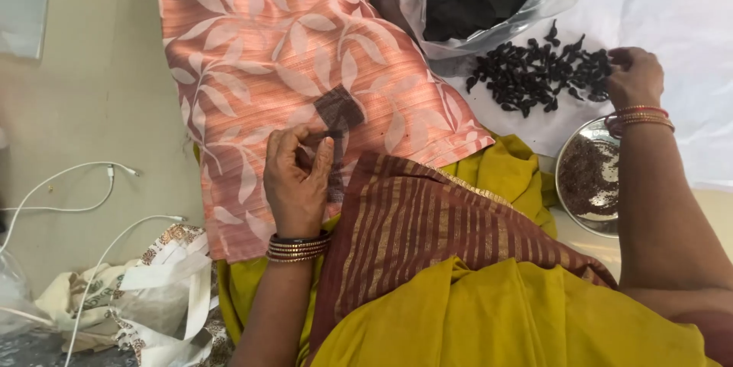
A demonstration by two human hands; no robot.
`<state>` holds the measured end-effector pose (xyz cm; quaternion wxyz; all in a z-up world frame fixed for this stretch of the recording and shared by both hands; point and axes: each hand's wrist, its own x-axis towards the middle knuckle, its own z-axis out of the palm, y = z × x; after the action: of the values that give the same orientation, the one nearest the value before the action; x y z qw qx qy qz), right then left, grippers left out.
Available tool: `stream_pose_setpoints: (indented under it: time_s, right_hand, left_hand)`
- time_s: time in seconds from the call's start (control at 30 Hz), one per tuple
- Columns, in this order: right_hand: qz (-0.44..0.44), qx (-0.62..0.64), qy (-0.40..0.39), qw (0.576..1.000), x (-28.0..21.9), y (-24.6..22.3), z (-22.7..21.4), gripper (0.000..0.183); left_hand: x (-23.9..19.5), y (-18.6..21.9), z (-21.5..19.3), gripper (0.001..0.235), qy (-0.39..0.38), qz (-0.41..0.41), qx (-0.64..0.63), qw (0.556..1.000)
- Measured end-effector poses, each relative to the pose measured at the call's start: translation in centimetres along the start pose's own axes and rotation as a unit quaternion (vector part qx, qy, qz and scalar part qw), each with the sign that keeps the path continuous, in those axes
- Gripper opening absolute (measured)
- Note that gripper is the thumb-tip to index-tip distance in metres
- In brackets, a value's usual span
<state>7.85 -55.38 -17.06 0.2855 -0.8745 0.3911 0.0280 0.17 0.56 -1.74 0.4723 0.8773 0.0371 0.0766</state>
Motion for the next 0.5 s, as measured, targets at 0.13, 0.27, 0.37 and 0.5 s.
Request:
stream_pose_setpoints:
  time_s: [0.13,0.27,0.37,0.5]
  right_hand:
    - [-0.135,-0.013,-0.006,0.991,-0.8,0.8,-0.6,0.024]
    - [-0.02,-0.051,0.02,0.998,-0.2,2.0,-0.8,0.022]
    - [-0.021,-0.038,-0.028,0.999,-0.2,2.1,-0.7,0.024]
    - [-0.118,-0.137,0.063,0.981,-4.1,-4.2,-1.1,0.029]
  left_hand:
    - [0.1,0.0,0.0,0.027,0.008,-0.014,-0.03,0.999]
    - [0.3,0.5,-0.3,0.027,-0.006,-0.051,-0.012,0.999]
    - [0.2,0.0,-0.1,0.021,0.002,-0.02,0.0,1.0]
    - [0.2,0.0,0.0,0.018,-0.003,-0.023,0.014,1.0]
